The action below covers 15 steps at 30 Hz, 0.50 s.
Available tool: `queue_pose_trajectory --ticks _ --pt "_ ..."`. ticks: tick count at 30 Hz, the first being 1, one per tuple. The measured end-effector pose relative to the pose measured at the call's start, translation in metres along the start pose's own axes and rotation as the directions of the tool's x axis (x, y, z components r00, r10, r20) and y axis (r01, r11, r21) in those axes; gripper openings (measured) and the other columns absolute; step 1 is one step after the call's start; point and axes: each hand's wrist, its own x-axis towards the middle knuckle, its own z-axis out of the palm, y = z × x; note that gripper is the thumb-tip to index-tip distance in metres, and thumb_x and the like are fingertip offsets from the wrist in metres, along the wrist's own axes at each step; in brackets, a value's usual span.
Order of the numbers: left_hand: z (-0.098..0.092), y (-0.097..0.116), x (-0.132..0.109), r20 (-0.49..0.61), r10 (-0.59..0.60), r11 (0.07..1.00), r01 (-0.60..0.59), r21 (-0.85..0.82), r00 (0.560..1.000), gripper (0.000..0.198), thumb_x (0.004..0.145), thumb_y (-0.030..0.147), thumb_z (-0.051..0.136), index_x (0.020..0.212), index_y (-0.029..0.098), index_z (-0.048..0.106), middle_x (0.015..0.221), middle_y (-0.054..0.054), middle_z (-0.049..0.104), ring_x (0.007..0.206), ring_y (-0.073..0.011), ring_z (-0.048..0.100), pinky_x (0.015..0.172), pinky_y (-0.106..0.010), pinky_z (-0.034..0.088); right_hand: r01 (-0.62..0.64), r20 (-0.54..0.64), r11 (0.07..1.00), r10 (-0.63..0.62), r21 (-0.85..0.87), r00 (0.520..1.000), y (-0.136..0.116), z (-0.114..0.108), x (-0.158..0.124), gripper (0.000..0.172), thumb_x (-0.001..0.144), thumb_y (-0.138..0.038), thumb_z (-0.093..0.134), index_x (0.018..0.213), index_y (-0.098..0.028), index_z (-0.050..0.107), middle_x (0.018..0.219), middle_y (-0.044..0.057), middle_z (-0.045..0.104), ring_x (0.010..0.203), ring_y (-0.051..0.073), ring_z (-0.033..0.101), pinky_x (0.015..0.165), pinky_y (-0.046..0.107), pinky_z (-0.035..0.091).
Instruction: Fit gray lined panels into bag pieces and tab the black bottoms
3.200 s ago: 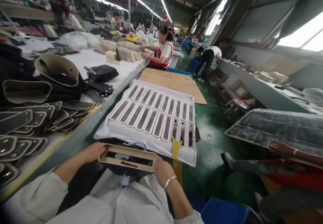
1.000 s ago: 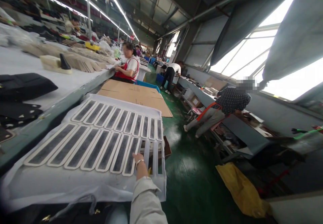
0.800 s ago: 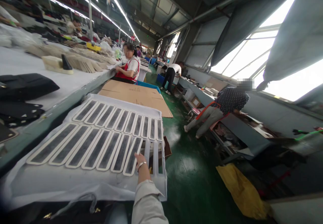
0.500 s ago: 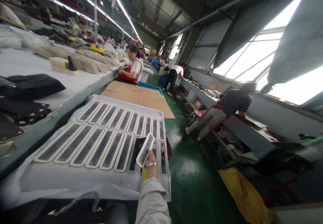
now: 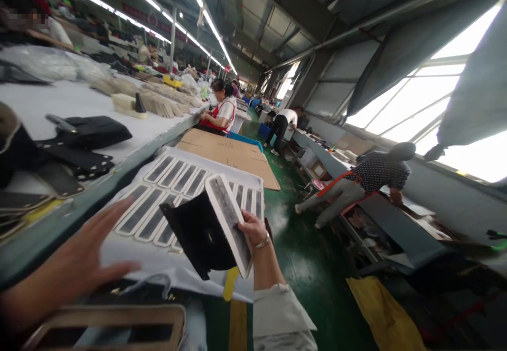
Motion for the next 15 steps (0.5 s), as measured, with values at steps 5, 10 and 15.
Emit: queue_pose_trajectory --ticks 5,10,15 --pt "-0.025 0.021 0.036 0.531 -0.154 0.860 0.378 -0.344 0.833 0.047 0.067 0.048 0.065 0.102 0.017 0.055 0.061 0.002 0.061 0.052 -0.0154 0.059 0.045 -0.023 0.046 0.214 0.235 0.977 -0.211 0.010 0.949 -0.010 0.084 -0.036 0.066 0.046 -0.054 0.080 0.098 -0.018 0.062 0.087 0.002 0.067 0.078 0.019 0.062 0.072 0.028 0.050" --pt "-0.062 0.021 0.008 0.351 -0.455 0.785 0.555 -0.275 0.818 0.029 0.068 0.041 0.066 0.079 0.017 0.054 0.040 0.007 0.049 0.033 -0.0083 0.045 0.032 -0.014 0.028 0.149 0.082 0.984 -0.141 -0.098 0.987 0.006 0.102 -0.058 0.071 0.074 -0.072 0.046 0.119 -0.017 0.049 0.084 0.005 0.063 0.059 0.013 0.058 0.050 0.022 0.046" --pt "-0.072 0.023 -0.023 0.230 -0.447 0.858 0.487 -0.162 0.864 0.029 0.071 0.045 0.063 0.078 0.019 0.055 0.042 0.007 0.049 0.040 -0.0124 0.054 0.036 -0.017 0.034 0.224 0.233 0.799 -0.109 -0.558 0.966 0.028 0.132 -0.078 0.087 0.074 -0.062 0.056 0.142 -0.021 0.022 0.129 0.015 0.048 0.107 0.026 0.054 0.087 0.041 0.046"
